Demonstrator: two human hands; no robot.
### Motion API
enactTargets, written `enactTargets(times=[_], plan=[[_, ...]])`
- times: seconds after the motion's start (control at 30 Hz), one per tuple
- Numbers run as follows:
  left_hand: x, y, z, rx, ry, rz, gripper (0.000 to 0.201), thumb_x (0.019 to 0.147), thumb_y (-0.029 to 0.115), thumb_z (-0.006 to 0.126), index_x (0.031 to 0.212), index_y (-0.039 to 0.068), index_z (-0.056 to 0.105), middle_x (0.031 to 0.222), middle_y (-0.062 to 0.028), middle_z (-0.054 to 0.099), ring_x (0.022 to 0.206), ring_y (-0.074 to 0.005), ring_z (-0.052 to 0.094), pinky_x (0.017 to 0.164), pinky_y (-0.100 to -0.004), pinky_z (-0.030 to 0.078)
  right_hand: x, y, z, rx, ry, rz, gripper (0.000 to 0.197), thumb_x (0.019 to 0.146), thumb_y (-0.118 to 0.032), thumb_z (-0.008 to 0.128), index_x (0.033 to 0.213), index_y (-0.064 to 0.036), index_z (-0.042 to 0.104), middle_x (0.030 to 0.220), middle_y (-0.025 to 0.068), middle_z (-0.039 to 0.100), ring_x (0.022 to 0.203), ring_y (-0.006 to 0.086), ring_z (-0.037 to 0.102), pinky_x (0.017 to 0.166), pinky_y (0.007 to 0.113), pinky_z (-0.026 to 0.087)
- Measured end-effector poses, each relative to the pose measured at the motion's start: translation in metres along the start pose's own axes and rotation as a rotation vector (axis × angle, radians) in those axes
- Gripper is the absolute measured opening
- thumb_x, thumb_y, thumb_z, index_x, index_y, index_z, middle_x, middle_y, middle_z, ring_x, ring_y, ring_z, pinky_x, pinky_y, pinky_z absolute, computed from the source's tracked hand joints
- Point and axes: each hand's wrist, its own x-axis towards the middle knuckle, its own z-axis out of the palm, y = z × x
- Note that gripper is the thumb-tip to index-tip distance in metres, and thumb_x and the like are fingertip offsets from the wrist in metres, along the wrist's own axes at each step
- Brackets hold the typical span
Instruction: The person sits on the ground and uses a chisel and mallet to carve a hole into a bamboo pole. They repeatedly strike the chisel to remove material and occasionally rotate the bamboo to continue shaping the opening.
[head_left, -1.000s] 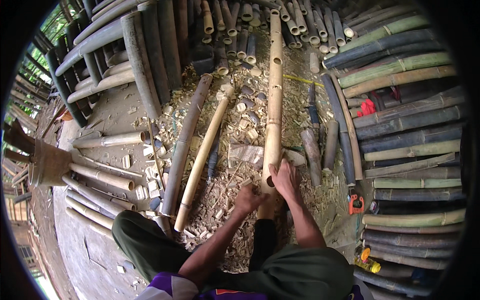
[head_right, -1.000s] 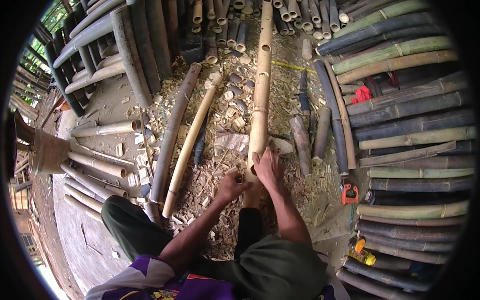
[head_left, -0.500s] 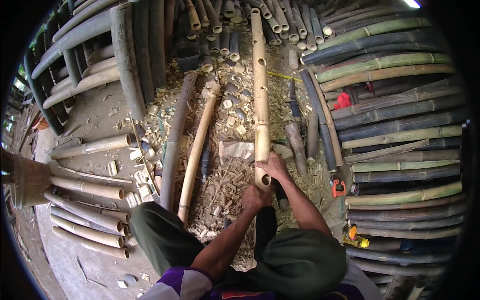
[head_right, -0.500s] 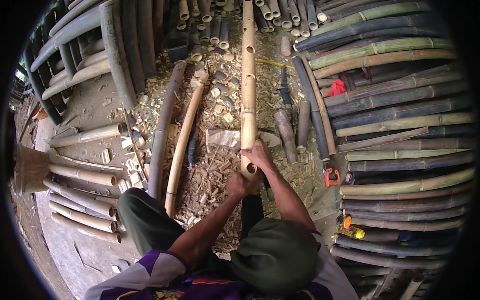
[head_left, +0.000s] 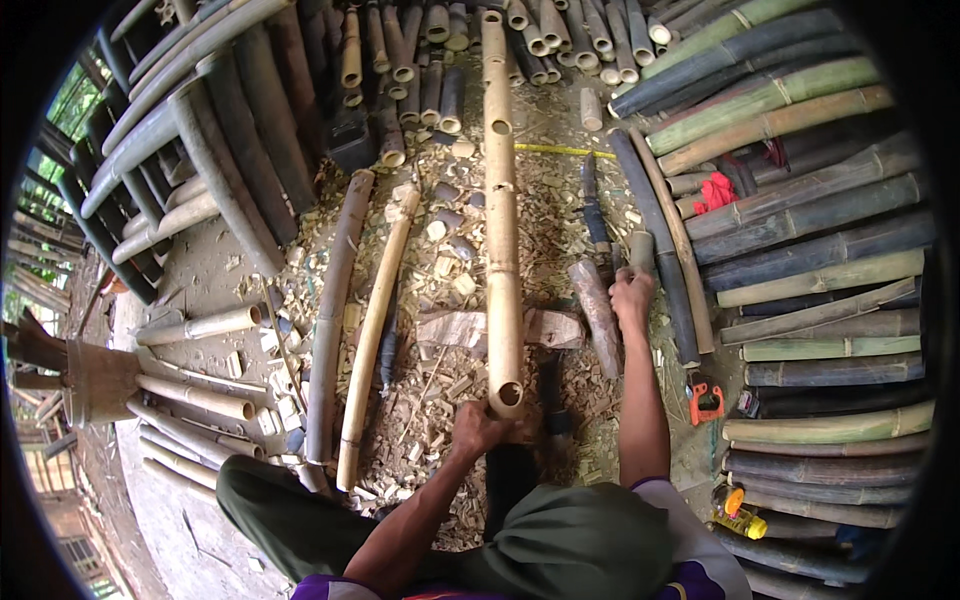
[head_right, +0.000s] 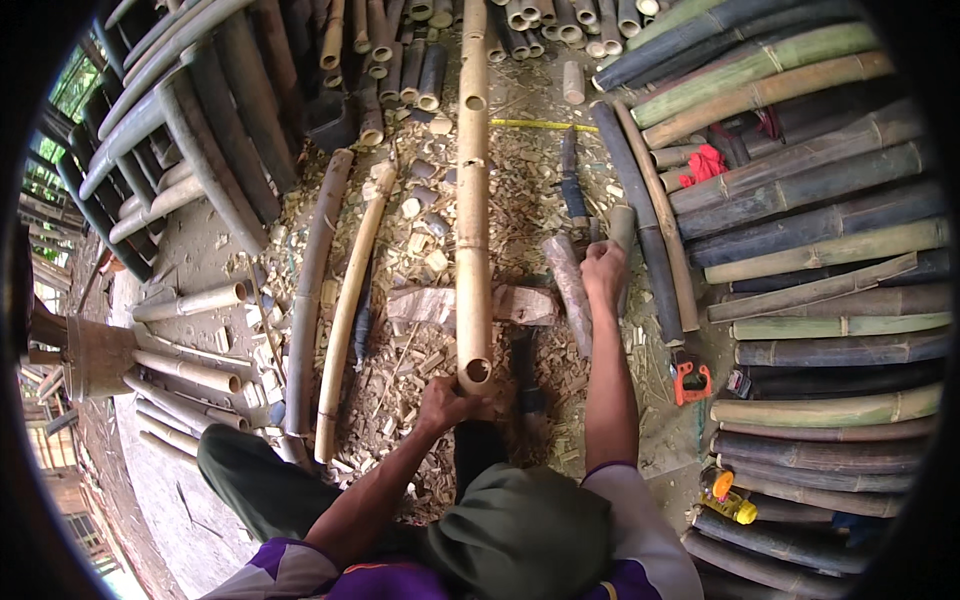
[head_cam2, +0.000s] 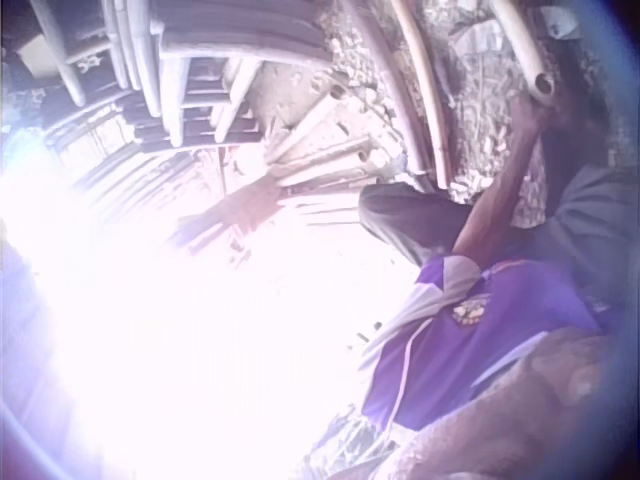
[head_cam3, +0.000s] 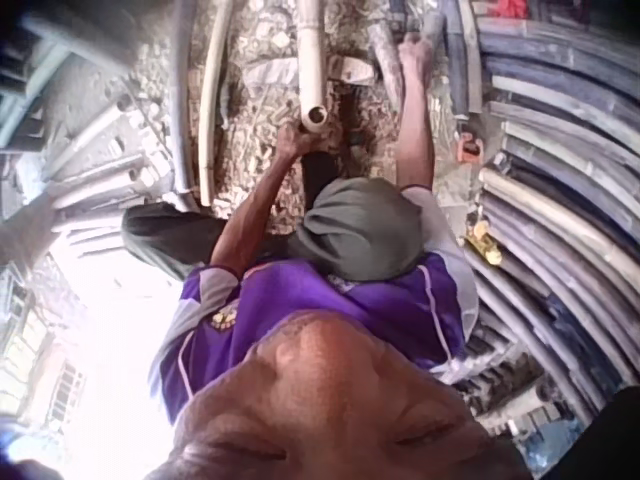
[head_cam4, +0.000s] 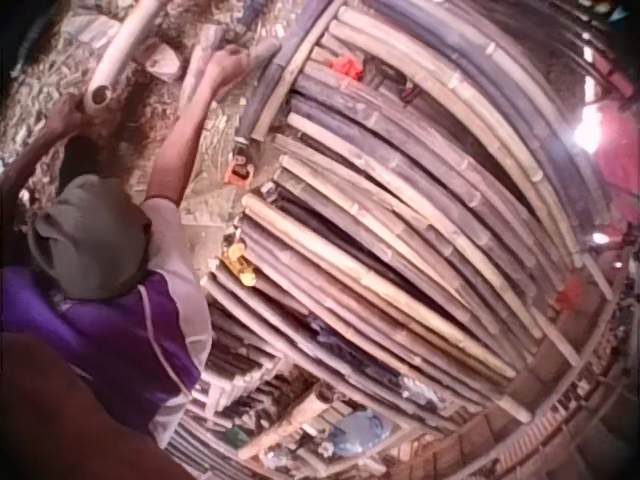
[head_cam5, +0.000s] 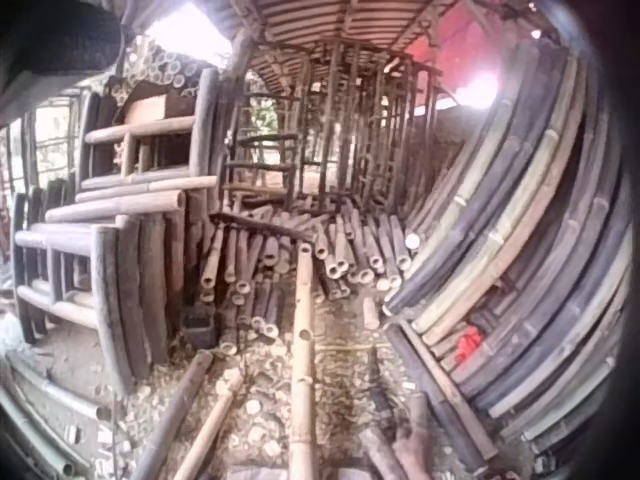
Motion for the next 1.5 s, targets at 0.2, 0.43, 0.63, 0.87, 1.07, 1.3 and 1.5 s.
enactTargets(times=[0.2, 0.43, 0.63, 0.87, 1.07, 1.3, 1.5], plan=[[-0.002, 0.003, 0.001, -0.039, -0.014, 0.046, 0.041, 0.072, 0.029, 0.088, 0.099, 0.0, 0.076, 0.086, -0.0119, 0.076, 0.077, -0.016, 0.074, 0.073, -0.0327, 0.058, 0.048, 0.052, 0.018, -0.737, 0.087, -0.128, 0.031, 0.084, -0.037, 0.07, 0.089, -0.0056, 0.067, 0.087, 0.0137, 0.071, 0.084, 0.0371, 0.07, 0.074, 0.049, 0.056], [-0.008, 0.026, -0.006, 0.122, -0.039, -0.031, 0.042, 0.073, 0.028, 0.086, 0.1, -0.003, 0.075, 0.09, -0.0139, 0.076, 0.079, -0.0172, 0.073, 0.075, -0.0341, 0.058, 0.042, 0.036, 0.02, -0.679, -0.166, -0.033, 0.019, 0.087, -0.015, 0.064, 0.101, -0.0039, 0.07, 0.104, 0.0208, 0.072, 0.101, 0.0383, 0.07, 0.087, 0.047, 0.057], [-0.007, 0.012, -0.004, 0.062, -0.049, -0.021, 0.043, 0.075, 0.026, 0.085, 0.105, -0.003, 0.074, 0.092, -0.0141, 0.076, 0.081, -0.0175, 0.073, 0.076, -0.0341, 0.058, 0.025, -0.014, -0.029, -0.147, -0.312, 0.262, 0.028, 0.093, -0.017, 0.067, 0.115, -0.0012, 0.06, 0.087, 0.0197, 0.073, 0.074, 0.0244, 0.074, 0.059, 0.038, 0.059], [-0.007, 0.009, -0.009, 0.07, -0.022, -0.002, 0.045, 0.074, 0.03, 0.086, 0.103, -0.003, 0.074, 0.09, -0.0141, 0.076, 0.08, -0.0181, 0.073, 0.075, -0.0341, 0.057, -0.041, -0.047, -0.07, 1.123, -0.621, 0.405, 0.009, 0.099, -0.014, 0.054, 0.1, -0.0049, 0.056, 0.087, 0.0162, 0.071, 0.067, 0.0214, 0.068, 0.054, 0.037, 0.057], [0.0, -0.011, -0.01, 0.275, 0.025, 0.063, 0.055, 0.071, 0.046, 0.085, 0.098, -0.002, 0.074, 0.08, -0.0173, 0.073, 0.071, -0.0268, 0.072, 0.067, -0.0411, 0.055, -0.116, -0.04, -0.034, 0.828, -0.552, 0.245, 0.025, 0.099, -0.021, 0.063, 0.12, -0.0126, 0.051, 0.074, 0.007, 0.06, 0.055, 0.0113, 0.055, 0.044, 0.026, 0.046], [0.043, 0.081, -0.08, 0.492, 0.517, 0.956, 0.021, 0.09, 0.024, 0.069, 0.099, 0.006, 0.075, 0.095, -0.0135, 0.073, 0.085, -0.0254, 0.069, 0.08, -0.0397, 0.056, -0.149, -0.035, -0.056, 0.81, -0.673, 0.235, 0.034, 0.096, -0.018, 0.05, 0.119, 0.0045, 0.061, 0.08, 0.0095, 0.064, 0.059, 0.0117, 0.058, 0.048, 0.026, 0.047], [0.113, 0.105, -0.068, 1.182, -0.217, 1.436, 0.049, 0.088, 0.038, 0.063, 0.133, 0.02, 0.062, 0.139, -0.0057, 0.058, 0.138, -0.0261, 0.044, 0.121, -0.0477, 0.026, -0.142, -0.06, -0.055, 0.653, -0.762, 0.252, 0.035, 0.103, -0.026, 0.054, 0.119, 0.0031, 0.064, 0.074, 0.0041, 0.062, 0.063, 0.0081, 0.054, 0.055, 0.023, 0.042]])
